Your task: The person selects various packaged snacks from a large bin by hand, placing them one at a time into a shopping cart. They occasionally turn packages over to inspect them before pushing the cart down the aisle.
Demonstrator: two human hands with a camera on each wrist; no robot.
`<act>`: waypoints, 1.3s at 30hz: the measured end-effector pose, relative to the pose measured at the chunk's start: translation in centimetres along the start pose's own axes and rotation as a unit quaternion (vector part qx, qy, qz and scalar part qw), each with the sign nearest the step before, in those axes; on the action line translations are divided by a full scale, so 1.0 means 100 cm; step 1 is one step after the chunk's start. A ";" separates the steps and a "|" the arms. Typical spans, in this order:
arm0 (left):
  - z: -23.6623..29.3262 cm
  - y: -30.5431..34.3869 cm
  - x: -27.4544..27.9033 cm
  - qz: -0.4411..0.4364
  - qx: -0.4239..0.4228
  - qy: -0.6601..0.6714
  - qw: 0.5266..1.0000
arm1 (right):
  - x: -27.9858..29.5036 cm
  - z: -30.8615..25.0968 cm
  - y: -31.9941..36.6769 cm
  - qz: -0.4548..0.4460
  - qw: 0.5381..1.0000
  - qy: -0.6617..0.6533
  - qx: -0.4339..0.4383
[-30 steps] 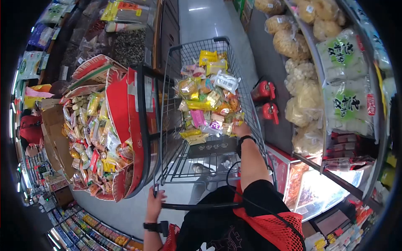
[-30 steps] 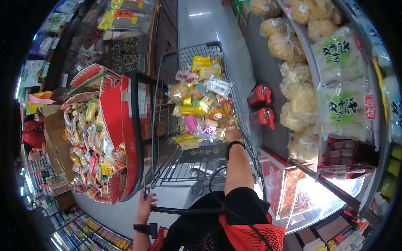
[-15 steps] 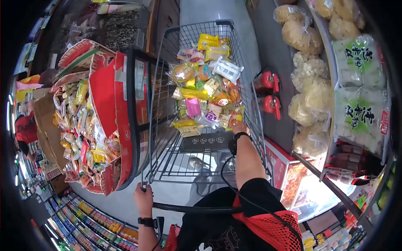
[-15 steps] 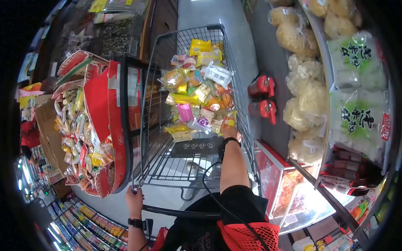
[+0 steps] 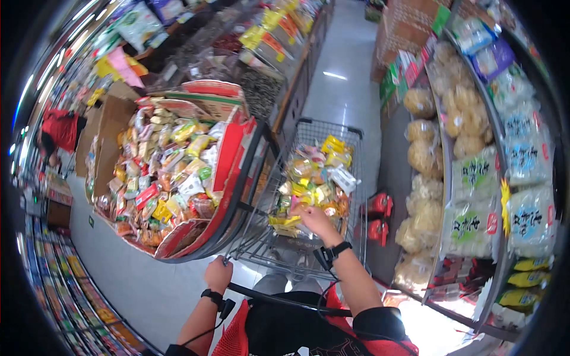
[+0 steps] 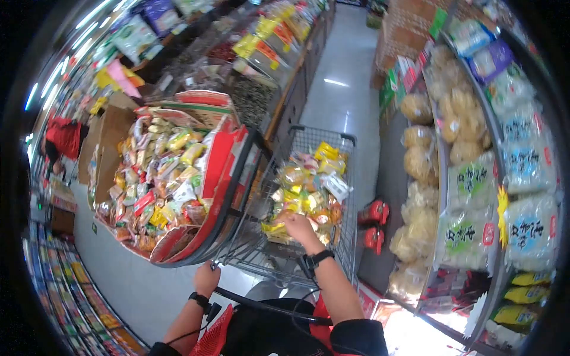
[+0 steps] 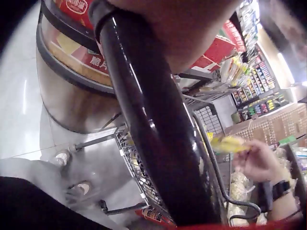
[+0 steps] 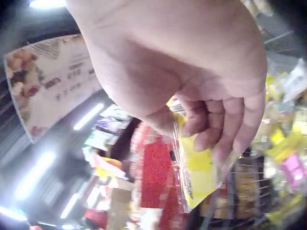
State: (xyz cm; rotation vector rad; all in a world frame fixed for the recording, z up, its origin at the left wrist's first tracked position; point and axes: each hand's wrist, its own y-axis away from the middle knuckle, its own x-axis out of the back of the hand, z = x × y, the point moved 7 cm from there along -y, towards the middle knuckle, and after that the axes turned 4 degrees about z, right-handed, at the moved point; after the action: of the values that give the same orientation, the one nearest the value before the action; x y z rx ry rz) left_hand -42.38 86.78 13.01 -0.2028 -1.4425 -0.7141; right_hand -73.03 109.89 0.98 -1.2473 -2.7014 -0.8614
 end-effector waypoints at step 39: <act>0.010 -0.043 -0.031 -0.177 -0.174 0.168 0.954 | 0.129 0.068 -0.009 0.179 0.961 0.197 -0.069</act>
State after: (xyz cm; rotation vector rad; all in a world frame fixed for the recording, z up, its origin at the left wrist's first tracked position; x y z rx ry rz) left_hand -45.47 84.92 8.99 -0.0867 -1.0276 -1.2365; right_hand -81.12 121.71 -1.78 -1.3583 -2.0596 -1.1165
